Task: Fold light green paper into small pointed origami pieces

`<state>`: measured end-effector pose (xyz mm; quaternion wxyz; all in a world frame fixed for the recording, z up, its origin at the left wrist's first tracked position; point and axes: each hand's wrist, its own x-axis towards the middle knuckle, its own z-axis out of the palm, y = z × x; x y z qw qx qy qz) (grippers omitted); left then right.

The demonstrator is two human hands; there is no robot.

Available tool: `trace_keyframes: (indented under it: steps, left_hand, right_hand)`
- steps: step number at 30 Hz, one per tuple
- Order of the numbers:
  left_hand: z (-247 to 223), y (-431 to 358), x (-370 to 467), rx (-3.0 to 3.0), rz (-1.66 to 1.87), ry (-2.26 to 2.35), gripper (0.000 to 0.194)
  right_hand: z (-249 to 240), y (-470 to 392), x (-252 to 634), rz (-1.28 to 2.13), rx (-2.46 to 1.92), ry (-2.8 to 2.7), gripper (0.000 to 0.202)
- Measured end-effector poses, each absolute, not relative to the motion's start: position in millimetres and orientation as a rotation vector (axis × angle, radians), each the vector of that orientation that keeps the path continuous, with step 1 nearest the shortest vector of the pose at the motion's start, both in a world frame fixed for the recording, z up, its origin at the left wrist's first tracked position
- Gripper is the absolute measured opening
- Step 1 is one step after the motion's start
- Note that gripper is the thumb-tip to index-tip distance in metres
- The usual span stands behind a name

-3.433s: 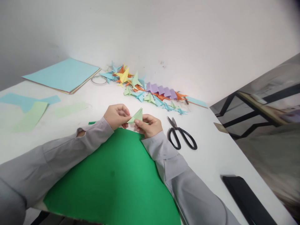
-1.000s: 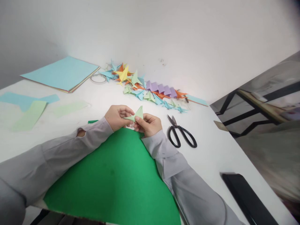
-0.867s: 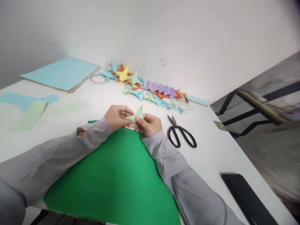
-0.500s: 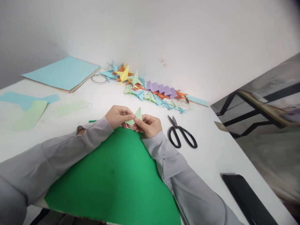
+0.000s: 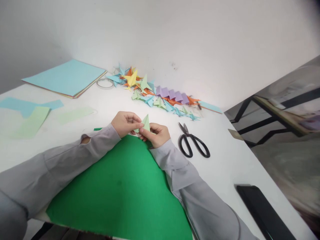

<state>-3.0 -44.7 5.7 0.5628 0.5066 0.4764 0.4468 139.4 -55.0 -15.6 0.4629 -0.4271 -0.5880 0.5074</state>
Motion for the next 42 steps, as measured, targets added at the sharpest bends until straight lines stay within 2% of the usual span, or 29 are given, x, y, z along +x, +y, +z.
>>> trace_keyframes:
  steps: [9,19,25,37,42]
  left_hand:
    - [5.0,-42.4,-5.4,1.158,0.980,1.095,0.022]
    - [6.0,-43.8,-5.1,1.144,1.024,1.106,0.032]
    - [11.1,-46.8,-3.3,1.202,1.013,1.142,0.030]
    - [8.6,-46.7,-3.5,1.218,0.957,1.017,0.022]
    - [5.0,-45.9,-3.6,1.159,1.031,1.086,0.027]
  right_hand:
    - [-13.6,-54.2,145.0,1.355,-0.998,-1.422,0.016]
    - [-14.3,-53.4,144.1,1.355,-1.033,-1.386,0.019]
    - [-15.7,-55.5,141.2,1.269,-1.027,-1.448,0.019]
    - [-10.4,-53.6,145.3,1.425,-1.053,-1.387,0.007]
    - [-10.2,-53.9,143.1,1.422,-1.071,-1.283,0.009]
